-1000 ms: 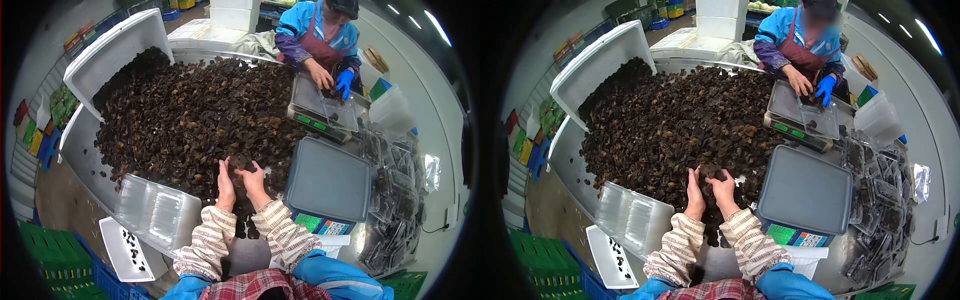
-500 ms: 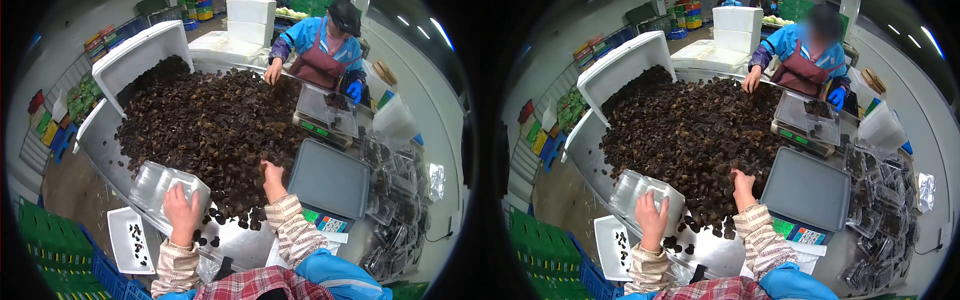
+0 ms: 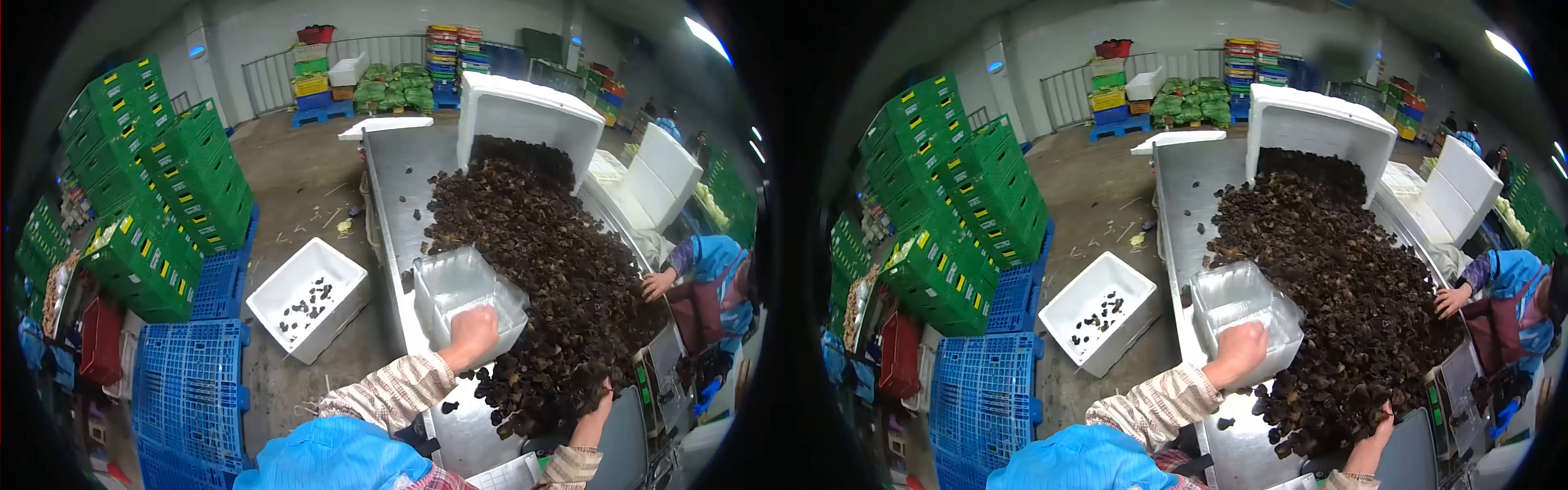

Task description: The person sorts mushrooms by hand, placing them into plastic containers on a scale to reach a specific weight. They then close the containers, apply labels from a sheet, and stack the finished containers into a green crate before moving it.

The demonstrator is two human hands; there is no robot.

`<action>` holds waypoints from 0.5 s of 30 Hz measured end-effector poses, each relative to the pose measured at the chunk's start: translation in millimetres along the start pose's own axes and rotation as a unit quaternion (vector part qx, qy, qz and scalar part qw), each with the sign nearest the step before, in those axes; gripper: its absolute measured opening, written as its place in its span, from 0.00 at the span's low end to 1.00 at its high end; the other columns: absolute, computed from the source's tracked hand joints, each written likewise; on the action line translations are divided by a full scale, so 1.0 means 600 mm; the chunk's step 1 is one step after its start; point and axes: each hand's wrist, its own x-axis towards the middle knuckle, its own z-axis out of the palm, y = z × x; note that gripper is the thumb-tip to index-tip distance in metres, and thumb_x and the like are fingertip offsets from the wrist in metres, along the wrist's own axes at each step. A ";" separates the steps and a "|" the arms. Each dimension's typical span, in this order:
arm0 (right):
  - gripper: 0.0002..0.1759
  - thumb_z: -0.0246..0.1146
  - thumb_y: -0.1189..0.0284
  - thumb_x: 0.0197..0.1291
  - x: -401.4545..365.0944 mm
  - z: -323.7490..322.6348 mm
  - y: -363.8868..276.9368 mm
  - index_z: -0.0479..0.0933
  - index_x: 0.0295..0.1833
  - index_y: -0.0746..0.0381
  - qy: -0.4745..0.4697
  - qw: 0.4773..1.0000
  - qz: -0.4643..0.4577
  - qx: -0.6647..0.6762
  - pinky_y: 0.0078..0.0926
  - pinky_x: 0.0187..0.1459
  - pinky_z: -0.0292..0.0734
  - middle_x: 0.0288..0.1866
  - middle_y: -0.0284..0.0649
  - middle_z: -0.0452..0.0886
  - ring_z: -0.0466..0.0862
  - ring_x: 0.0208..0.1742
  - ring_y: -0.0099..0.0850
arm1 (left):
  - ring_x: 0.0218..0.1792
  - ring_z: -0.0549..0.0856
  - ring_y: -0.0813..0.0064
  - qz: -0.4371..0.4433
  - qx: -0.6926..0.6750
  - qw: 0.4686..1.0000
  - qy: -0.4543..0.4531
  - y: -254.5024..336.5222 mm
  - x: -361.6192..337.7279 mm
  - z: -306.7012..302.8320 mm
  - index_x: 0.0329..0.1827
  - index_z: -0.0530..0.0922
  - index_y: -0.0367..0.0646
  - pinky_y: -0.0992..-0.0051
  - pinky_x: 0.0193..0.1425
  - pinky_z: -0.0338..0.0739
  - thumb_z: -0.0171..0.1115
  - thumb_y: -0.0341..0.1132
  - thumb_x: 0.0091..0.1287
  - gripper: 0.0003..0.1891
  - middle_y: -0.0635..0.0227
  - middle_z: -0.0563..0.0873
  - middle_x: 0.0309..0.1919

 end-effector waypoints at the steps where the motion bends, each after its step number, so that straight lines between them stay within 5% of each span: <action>1: 0.21 0.55 0.62 0.57 -0.011 0.007 -0.011 0.77 0.54 0.59 0.009 1.000 -0.007 0.001 0.43 0.55 0.75 0.52 0.39 0.80 0.80 0.52 0.39 | 0.22 0.80 0.57 0.018 0.018 0.998 0.062 0.017 0.011 -0.014 0.24 0.75 0.42 0.60 0.26 0.74 0.53 0.34 0.59 0.08 0.58 0.79 0.23; 3: 0.24 0.54 0.62 0.55 -0.057 0.025 -0.058 0.75 0.57 0.57 0.000 1.000 -0.002 0.022 0.43 0.57 0.73 0.55 0.39 0.79 0.79 0.54 0.39 | 0.21 0.77 0.62 0.096 0.010 0.982 0.164 0.071 0.025 -0.039 0.22 0.71 0.44 0.64 0.24 0.71 0.54 0.31 0.59 0.07 0.64 0.74 0.21; 4: 0.23 0.56 0.62 0.53 -0.115 0.092 -0.103 0.76 0.55 0.56 0.091 0.995 0.035 -0.016 0.42 0.55 0.74 0.53 0.38 0.80 0.80 0.52 0.39 | 0.20 0.75 0.64 0.157 -0.031 0.966 0.201 0.106 0.026 -0.044 0.21 0.69 0.45 0.66 0.23 0.70 0.55 0.29 0.59 0.09 0.66 0.71 0.19; 6: 0.21 0.60 0.66 0.50 -0.164 0.128 -0.162 0.77 0.52 0.57 0.200 0.979 0.022 -0.029 0.39 0.49 0.75 0.47 0.37 0.81 0.81 0.46 0.37 | 0.23 0.74 0.67 0.269 -0.077 0.952 0.123 0.170 0.004 -0.010 0.22 0.68 0.44 0.67 0.24 0.68 0.57 0.29 0.58 0.09 0.67 0.70 0.19; 8: 0.17 0.61 0.73 0.48 -0.185 0.117 -0.212 0.78 0.47 0.61 0.281 0.949 -0.118 -0.077 0.31 0.43 0.76 0.38 0.36 0.81 0.80 0.40 0.32 | 0.22 0.74 0.67 0.399 -0.114 0.910 0.020 0.233 -0.043 0.049 0.26 0.71 0.42 0.68 0.25 0.68 0.60 0.28 0.57 0.06 0.66 0.70 0.20; 9: 0.15 0.61 0.75 0.48 -0.207 0.124 -0.237 0.78 0.45 0.62 0.235 0.926 -0.227 -0.188 0.27 0.40 0.76 0.37 0.35 0.80 0.80 0.39 0.28 | 0.22 0.74 0.68 0.460 -0.139 0.877 -0.024 0.260 -0.077 0.073 0.26 0.71 0.42 0.70 0.26 0.68 0.60 0.28 0.57 0.06 0.67 0.69 0.20; 10: 0.15 0.61 0.78 0.47 -0.216 0.115 -0.262 0.77 0.45 0.63 0.199 0.932 -0.240 -0.186 0.25 0.38 0.76 0.36 0.34 0.80 0.79 0.37 0.25 | 0.23 0.74 0.69 0.517 -0.157 0.840 -0.055 0.284 -0.103 0.100 0.26 0.71 0.43 0.71 0.27 0.68 0.60 0.29 0.57 0.06 0.67 0.69 0.19; 12: 0.16 0.62 0.80 0.46 -0.240 0.102 -0.285 0.77 0.44 0.64 0.237 0.899 -0.269 -0.253 0.25 0.38 0.76 0.33 0.33 0.79 0.79 0.35 0.25 | 0.29 0.75 0.70 0.622 -0.177 0.752 -0.131 0.321 -0.160 0.142 0.34 0.74 0.40 0.72 0.33 0.69 0.58 0.31 0.52 0.08 0.67 0.73 0.25; 15: 0.15 0.64 0.80 0.43 -0.247 0.022 -0.263 0.77 0.42 0.65 0.297 0.844 -0.297 -0.334 0.26 0.39 0.76 0.37 0.34 0.79 0.80 0.38 0.27 | 0.31 0.76 0.70 0.671 -0.217 0.690 -0.165 0.366 -0.228 0.189 0.37 0.74 0.39 0.71 0.35 0.70 0.57 0.32 0.50 0.12 0.67 0.73 0.27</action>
